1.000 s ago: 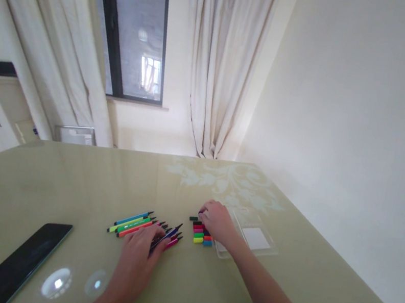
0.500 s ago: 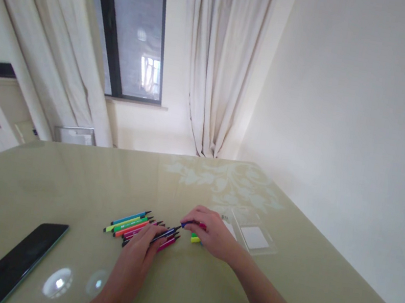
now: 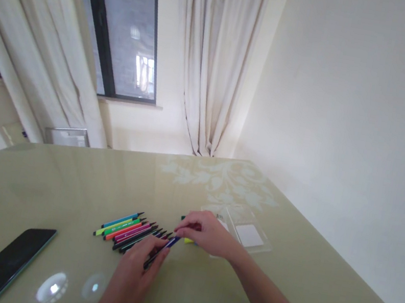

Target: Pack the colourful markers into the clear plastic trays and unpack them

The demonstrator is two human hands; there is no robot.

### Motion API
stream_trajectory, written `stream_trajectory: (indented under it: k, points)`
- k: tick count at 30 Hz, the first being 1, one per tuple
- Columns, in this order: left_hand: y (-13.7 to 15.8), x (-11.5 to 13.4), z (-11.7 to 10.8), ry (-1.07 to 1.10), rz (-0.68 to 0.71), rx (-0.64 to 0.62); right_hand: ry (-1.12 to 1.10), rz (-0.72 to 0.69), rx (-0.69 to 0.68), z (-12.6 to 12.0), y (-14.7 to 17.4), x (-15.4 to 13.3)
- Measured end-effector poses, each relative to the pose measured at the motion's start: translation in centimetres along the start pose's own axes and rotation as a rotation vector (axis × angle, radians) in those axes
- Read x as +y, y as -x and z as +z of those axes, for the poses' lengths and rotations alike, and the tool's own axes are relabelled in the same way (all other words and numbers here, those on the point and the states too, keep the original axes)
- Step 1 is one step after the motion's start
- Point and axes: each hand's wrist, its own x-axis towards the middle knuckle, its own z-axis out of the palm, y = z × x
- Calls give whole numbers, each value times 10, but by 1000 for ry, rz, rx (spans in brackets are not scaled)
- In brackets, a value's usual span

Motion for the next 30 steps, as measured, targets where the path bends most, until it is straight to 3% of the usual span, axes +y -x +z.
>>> stream_trajectory:
  k: [4, 7, 11, 14, 19, 23, 30]
  points:
    - [9, 9, 15, -134, 116, -221, 261, 30, 177, -27, -5, 9]
    - [15, 14, 25, -173, 167, -362, 476, 74, 89, -31, -7, 19]
    - [16, 14, 27, -141, 143, -443, 661, 113, -49, -19, -7, 30]
    - [9, 4, 16, -94, 66, -374, 700, 113, -45, -14, -7, 34]
    - [-8, -20, -16, -198, -83, -44, 769, 168, 3, -16, -8, 38]
    - [-11, -27, -25, -286, -116, -57, 818, 171, -30, -14, -8, 40]
    - [-7, -24, -17, -316, -98, -106, 846, 196, -60, -8, -6, 40]
